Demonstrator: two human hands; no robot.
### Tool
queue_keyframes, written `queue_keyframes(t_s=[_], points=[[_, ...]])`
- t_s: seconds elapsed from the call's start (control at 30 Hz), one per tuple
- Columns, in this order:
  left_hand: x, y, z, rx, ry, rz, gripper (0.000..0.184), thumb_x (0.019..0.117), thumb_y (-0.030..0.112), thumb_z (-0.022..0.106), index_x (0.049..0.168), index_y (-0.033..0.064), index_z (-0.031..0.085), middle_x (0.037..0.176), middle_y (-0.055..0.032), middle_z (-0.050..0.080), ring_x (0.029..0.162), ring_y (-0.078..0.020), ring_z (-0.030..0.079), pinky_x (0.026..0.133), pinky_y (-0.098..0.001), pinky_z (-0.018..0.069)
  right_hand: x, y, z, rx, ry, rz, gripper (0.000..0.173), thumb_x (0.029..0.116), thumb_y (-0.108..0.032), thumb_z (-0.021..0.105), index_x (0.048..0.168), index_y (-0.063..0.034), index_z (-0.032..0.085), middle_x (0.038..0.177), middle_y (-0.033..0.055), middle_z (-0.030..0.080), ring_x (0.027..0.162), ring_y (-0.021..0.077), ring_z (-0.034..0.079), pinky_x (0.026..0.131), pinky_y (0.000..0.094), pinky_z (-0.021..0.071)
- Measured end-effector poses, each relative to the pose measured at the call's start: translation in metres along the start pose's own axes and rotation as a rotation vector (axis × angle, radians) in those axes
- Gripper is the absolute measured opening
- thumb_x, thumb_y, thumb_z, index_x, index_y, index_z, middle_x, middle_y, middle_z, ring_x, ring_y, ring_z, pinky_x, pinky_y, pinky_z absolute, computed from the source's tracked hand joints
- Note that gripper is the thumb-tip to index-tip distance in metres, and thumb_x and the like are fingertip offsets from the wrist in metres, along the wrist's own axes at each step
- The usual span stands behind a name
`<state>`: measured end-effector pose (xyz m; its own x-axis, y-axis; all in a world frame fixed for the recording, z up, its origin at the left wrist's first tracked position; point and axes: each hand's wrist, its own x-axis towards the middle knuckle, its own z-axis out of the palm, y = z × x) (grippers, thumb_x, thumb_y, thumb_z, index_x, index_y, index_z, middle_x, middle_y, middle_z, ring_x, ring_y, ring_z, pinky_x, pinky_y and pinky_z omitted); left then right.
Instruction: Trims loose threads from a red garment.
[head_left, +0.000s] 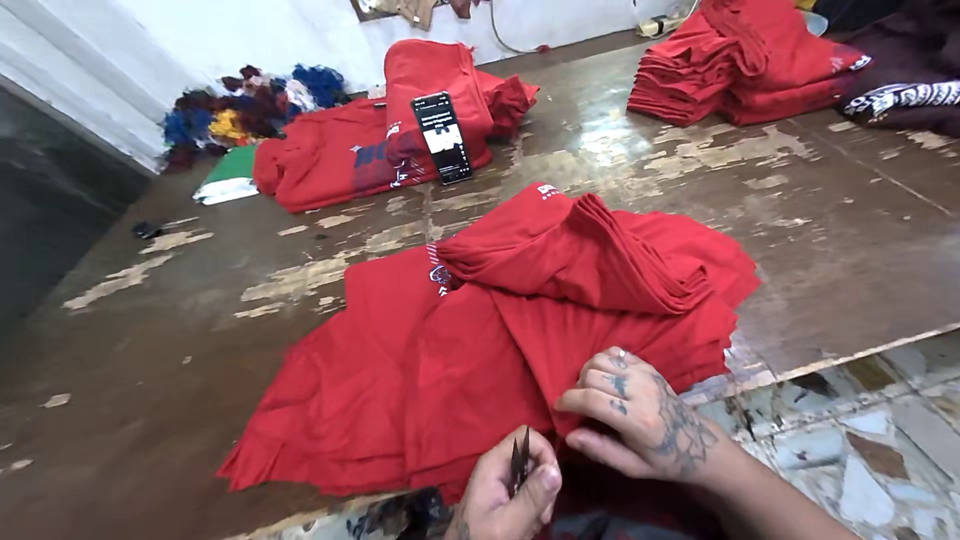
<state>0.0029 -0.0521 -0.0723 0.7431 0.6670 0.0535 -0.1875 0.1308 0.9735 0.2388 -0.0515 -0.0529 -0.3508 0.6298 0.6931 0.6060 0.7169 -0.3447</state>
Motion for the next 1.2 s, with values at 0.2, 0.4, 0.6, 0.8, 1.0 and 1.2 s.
queue_keyframes(t_s=[0.2, 0.4, 0.6, 0.8, 1.0, 1.2], points=[[0.004, 0.017, 0.019, 0.534, 0.063, 0.328, 0.014, 0.1016, 0.020, 0.063, 0.098, 0.0069, 0.064, 0.076, 0.0022, 0.062, 0.064, 0.0026, 0.057, 0.060, -0.0117, 0.0494, -0.005, -0.019, 0.010, 0.012, 0.157, 0.011, 0.015, 0.0950, -0.015, 0.064, 0.105, -0.0109, 0.075, 0.094, 0.0105, 0.071, 0.094, 0.0243, 0.070, 0.089, 0.0405, 0.0568], [0.030, 0.055, -0.003, 1.136, 0.080, 0.331, 0.046, 0.0976, 0.040, 0.060, 0.130, 0.0082, 0.061, 0.096, -0.0061, 0.069, 0.072, -0.0133, 0.064, 0.057, -0.0312, 0.0533, -0.032, -0.021, 0.016, 0.108, 0.345, 0.033, 0.010, 0.1043, -0.011, 0.054, 0.109, -0.0069, 0.061, 0.113, 0.0115, 0.072, 0.116, 0.0251, 0.069, 0.107, 0.0462, 0.0531], [0.041, 0.054, -0.013, 1.245, 0.071, 0.439, 0.031, 0.1004, 0.025, 0.055, 0.122, 0.0112, 0.073, 0.096, -0.0071, 0.072, 0.083, -0.0190, 0.070, 0.068, -0.0348, 0.0566, -0.039, -0.018, 0.017, 0.206, 0.409, 0.091, 0.010, 0.1059, -0.016, 0.052, 0.112, -0.0108, 0.058, 0.111, 0.0083, 0.064, 0.116, 0.0254, 0.067, 0.102, 0.0457, 0.0575], [0.047, 0.046, -0.002, 1.237, 0.065, 0.580, 0.027, 0.1011, 0.017, 0.054, 0.118, 0.0131, 0.075, 0.095, -0.0080, 0.074, 0.082, -0.0191, 0.072, 0.070, -0.0324, 0.0571, -0.042, -0.018, 0.015, 0.180, 0.385, 0.075, 0.008, 0.1060, -0.017, 0.051, 0.109, -0.0118, 0.057, 0.105, 0.0056, 0.061, 0.112, 0.0233, 0.067, 0.102, 0.0482, 0.0578], [0.047, 0.051, 0.000, 1.354, 0.065, 0.606, 0.029, 0.0999, 0.016, 0.052, 0.118, 0.0151, 0.075, 0.092, -0.0072, 0.074, 0.077, -0.0210, 0.070, 0.063, -0.0340, 0.0542, -0.043, -0.019, 0.015, 0.150, 0.368, 0.058, 0.004, 0.1038, -0.014, 0.055, 0.106, -0.0129, 0.058, 0.103, 0.0046, 0.061, 0.111, 0.0221, 0.067, 0.102, 0.0470, 0.0576], [0.044, 0.053, 0.000, 1.409, 0.071, 0.628, 0.032, 0.0985, 0.014, 0.051, 0.119, 0.0178, 0.075, 0.090, -0.0059, 0.073, 0.072, -0.0201, 0.067, 0.058, -0.0338, 0.0498, -0.042, -0.019, 0.013, 0.160, 0.353, 0.063, 0.004, 0.1040, -0.016, 0.056, 0.106, -0.0139, 0.058, 0.103, 0.0043, 0.060, 0.112, 0.0214, 0.066, 0.104, 0.0462, 0.0562]])
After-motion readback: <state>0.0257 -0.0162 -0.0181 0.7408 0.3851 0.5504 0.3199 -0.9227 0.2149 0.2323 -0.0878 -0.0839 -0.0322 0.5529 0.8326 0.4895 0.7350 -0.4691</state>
